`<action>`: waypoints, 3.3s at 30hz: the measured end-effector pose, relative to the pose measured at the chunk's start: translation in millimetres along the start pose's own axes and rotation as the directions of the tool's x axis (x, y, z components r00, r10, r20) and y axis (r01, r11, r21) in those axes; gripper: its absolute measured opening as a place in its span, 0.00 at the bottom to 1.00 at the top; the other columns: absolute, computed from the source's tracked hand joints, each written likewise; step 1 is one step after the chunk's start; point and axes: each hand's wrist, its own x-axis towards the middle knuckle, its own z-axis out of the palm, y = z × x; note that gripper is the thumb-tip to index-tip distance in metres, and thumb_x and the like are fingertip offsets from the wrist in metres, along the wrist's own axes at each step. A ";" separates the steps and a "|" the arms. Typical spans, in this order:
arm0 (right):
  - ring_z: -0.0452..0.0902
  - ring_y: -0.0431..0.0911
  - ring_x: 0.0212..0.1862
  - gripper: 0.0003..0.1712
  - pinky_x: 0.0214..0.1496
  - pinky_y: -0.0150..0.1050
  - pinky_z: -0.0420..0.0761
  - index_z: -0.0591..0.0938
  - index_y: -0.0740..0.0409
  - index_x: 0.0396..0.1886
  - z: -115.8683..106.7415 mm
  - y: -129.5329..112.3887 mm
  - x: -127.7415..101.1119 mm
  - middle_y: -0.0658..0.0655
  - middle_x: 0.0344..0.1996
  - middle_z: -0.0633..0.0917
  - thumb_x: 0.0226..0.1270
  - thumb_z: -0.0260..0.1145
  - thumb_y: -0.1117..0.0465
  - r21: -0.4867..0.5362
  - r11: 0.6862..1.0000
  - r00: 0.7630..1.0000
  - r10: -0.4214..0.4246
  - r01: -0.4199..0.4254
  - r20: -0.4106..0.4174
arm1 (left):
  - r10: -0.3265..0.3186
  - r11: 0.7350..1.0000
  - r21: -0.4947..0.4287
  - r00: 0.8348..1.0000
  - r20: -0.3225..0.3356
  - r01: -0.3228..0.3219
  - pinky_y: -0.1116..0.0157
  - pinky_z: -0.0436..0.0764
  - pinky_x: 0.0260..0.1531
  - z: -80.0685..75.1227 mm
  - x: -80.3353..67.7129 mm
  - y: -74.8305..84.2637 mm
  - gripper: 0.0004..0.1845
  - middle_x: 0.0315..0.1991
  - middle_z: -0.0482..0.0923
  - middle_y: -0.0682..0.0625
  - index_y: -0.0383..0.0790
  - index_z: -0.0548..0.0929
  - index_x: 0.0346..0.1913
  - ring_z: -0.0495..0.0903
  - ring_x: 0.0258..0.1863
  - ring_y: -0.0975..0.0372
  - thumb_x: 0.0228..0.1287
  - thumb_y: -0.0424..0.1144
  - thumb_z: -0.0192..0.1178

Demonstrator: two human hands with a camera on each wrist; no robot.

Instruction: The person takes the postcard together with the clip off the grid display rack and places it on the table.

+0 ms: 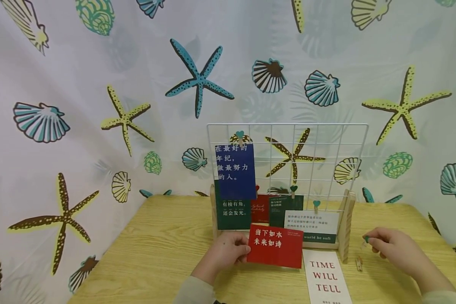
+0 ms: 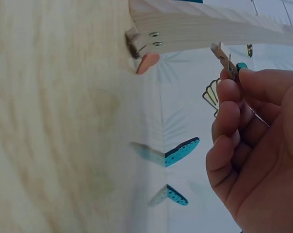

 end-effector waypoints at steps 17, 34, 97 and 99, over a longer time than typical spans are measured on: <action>0.70 0.45 0.25 0.14 0.33 0.37 0.72 0.81 0.69 0.47 5.1 31.6 -3.2 0.54 0.23 0.74 0.80 0.55 0.62 0.201 0.980 0.969 -0.061 0.012 0.240 | -0.077 0.997 0.007 0.994 0.077 0.077 0.61 0.80 0.25 3.5 -2.7 -6.2 0.06 0.24 0.83 0.46 0.39 0.83 0.32 0.82 0.23 0.57 0.69 0.32 0.63; 0.71 0.46 0.25 0.14 0.32 0.38 0.71 0.86 0.63 0.49 14.7 34.9 -1.1 0.52 0.19 0.75 0.76 0.59 0.61 0.048 0.997 0.985 0.046 -0.054 0.169 | -0.162 0.987 0.012 0.976 0.149 0.162 0.64 0.80 0.22 6.9 -7.3 -8.2 0.08 0.24 0.82 0.44 0.35 0.83 0.32 0.81 0.20 0.59 0.71 0.32 0.62; 0.78 0.49 0.42 0.20 0.40 0.43 0.79 0.81 0.62 0.59 10.0 7.9 -3.3 0.63 0.54 0.83 0.81 0.54 0.53 -0.016 0.999 0.998 0.037 -0.038 -0.045 | -0.104 0.992 0.075 0.995 -0.010 0.105 0.61 0.79 0.25 3.0 -3.7 7.9 0.06 0.28 0.82 0.47 0.45 0.81 0.36 0.82 0.25 0.56 0.68 0.41 0.67; 0.79 0.50 0.44 0.21 0.41 0.44 0.80 0.81 0.63 0.59 9.8 3.6 -3.5 0.65 0.55 0.82 0.81 0.54 0.53 -0.002 1.000 0.998 0.029 -0.029 -0.047 | -0.097 0.993 0.070 0.995 -0.016 0.097 0.61 0.79 0.25 1.8 -4.3 9.3 0.06 0.29 0.82 0.46 0.46 0.81 0.36 0.83 0.25 0.55 0.67 0.42 0.67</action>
